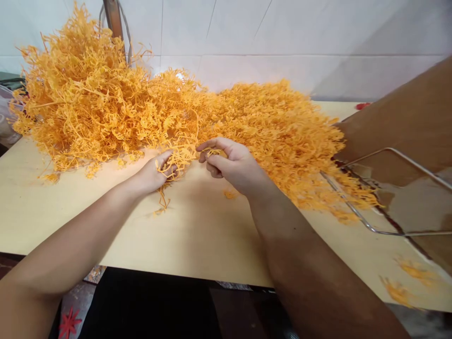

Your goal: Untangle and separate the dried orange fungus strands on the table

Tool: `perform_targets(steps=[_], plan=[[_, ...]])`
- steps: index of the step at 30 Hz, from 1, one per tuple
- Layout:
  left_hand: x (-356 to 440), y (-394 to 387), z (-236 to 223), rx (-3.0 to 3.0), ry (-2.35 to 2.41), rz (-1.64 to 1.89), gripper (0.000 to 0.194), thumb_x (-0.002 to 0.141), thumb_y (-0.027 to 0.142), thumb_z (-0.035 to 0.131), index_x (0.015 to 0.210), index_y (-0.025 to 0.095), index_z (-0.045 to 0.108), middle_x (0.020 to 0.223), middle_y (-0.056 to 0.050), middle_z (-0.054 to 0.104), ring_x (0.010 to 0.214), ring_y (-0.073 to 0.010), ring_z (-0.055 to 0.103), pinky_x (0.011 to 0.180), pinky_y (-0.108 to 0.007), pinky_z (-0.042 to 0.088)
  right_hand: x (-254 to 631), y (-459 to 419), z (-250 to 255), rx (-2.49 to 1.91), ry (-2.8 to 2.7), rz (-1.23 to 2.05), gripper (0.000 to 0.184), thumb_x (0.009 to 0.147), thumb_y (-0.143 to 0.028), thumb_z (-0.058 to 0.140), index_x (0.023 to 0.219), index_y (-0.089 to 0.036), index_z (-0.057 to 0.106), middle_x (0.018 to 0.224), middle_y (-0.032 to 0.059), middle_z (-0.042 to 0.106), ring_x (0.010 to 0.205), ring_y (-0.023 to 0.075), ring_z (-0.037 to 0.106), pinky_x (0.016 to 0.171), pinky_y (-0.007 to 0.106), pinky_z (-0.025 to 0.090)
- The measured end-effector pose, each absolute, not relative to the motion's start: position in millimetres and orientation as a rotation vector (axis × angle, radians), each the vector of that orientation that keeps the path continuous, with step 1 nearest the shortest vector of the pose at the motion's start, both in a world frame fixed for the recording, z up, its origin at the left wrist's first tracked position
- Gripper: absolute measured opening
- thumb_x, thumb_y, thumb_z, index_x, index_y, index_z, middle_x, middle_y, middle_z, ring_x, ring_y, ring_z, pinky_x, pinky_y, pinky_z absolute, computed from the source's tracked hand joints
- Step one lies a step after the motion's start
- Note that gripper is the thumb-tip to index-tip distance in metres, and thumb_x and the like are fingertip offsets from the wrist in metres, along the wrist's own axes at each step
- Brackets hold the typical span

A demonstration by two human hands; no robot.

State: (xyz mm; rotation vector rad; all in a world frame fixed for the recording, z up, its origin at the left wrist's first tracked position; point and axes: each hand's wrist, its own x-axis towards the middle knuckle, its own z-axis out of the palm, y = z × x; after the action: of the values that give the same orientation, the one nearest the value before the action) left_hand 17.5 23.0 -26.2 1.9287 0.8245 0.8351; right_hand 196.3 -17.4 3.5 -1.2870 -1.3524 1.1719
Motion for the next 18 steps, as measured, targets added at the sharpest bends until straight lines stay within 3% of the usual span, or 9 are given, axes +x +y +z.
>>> perform_targets(steps=[4, 8, 15, 18], plan=[[18.1, 22.8, -30.0, 1.989, 0.795, 0.823, 0.024, 0.079, 0.025, 0.046, 0.095, 0.011, 0.056, 0.093, -0.007, 0.062, 0.085, -0.0137, 0.056, 0.078, -0.025, 0.044, 196.5, -19.7, 5.3, -1.29, -1.424, 1.153, 0.014, 0.074, -0.018, 0.053, 0.087, -0.018, 0.051, 0.054, -0.0072, 0.037, 0.038, 0.0024, 0.027, 0.039, 0.02, 0.019], [18.8, 19.3, -31.9, 1.964, 0.865, 0.777, 0.028, 0.074, 0.024, 0.051, 0.099, 0.013, 0.057, 0.093, -0.006, 0.062, 0.085, -0.0144, 0.057, 0.079, -0.027, 0.044, 191.5, -21.7, 6.1, -1.362, -1.531, 1.058, 0.018, 0.072, -0.029, 0.059, 0.084, -0.017, 0.053, 0.056, -0.0054, 0.04, 0.044, 0.0047, 0.032, 0.041, 0.021, 0.023], [17.3, 12.0, -20.2, 2.161, 1.063, 0.582, 0.034, 0.07, 0.031, 0.053, 0.099, 0.016, 0.059, 0.087, -0.004, 0.064, 0.08, -0.0161, 0.058, 0.075, -0.027, 0.044, 185.7, -22.8, 5.1, -1.311, -1.735, 0.943, 0.014, 0.067, -0.026, 0.063, 0.075, -0.016, 0.057, 0.07, 0.0005, 0.054, 0.067, 0.0114, 0.049, 0.057, 0.024, 0.037], [16.8, 12.2, -19.8, 2.229, 1.082, 0.554, 0.036, 0.071, 0.032, 0.053, 0.103, 0.017, 0.058, 0.09, -0.004, 0.065, 0.082, -0.0174, 0.059, 0.077, -0.029, 0.044, 183.0, -24.4, 4.5, -1.301, -1.803, 0.802, 0.01, 0.07, -0.023, 0.058, 0.077, -0.017, 0.059, 0.071, 0.0001, 0.056, 0.066, 0.0115, 0.049, 0.059, 0.025, 0.037]])
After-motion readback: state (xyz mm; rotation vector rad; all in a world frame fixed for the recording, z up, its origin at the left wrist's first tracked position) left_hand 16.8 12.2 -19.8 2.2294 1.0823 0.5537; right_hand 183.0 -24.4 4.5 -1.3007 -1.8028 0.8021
